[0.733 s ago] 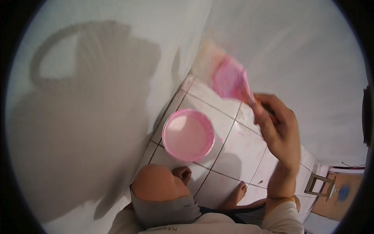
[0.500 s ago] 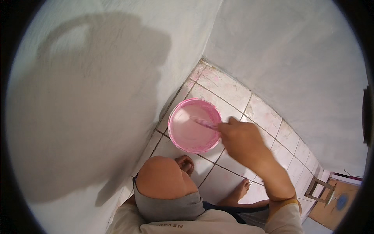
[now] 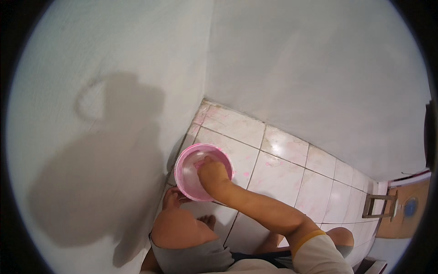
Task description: The person paints the lower corner of a wall using a brush, frequently dipping the brush into a pink bucket containing white paint.
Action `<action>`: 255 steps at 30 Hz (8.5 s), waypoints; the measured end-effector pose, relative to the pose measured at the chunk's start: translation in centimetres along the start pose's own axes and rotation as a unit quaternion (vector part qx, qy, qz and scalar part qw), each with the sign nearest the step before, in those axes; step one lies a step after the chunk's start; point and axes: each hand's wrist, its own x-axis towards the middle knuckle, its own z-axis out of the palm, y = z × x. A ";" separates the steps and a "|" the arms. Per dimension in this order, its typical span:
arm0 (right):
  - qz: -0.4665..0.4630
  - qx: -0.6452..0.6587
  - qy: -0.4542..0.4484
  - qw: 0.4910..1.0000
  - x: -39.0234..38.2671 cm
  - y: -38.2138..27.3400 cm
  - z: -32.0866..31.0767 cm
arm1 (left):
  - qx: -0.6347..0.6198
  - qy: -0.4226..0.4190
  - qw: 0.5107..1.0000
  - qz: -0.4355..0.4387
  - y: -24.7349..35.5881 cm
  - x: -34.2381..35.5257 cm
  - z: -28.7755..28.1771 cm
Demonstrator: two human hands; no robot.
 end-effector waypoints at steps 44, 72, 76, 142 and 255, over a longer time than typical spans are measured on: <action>0.022 0.790 -0.086 0.607 -11.1 13.3 -1.8 | 0.145 -0.024 0.989 -0.029 6.2 -0.5 10.3; -0.120 0.801 0.078 0.582 -17.6 8.2 -7.1 | 0.150 -0.141 0.976 0.071 9.1 -5.1 14.1; -0.113 0.782 0.205 0.578 -20.0 5.2 -13.0 | 0.117 -0.162 0.973 0.114 10.7 -9.0 17.1; -0.041 0.572 0.441 0.690 -8.7 4.6 -40.7 | -0.038 -0.170 0.978 -0.112 3.4 -20.4 26.2; -0.001 0.158 0.190 0.969 -34.2 9.4 -19.5 | 0.207 -0.125 0.964 0.108 8.1 -19.4 24.8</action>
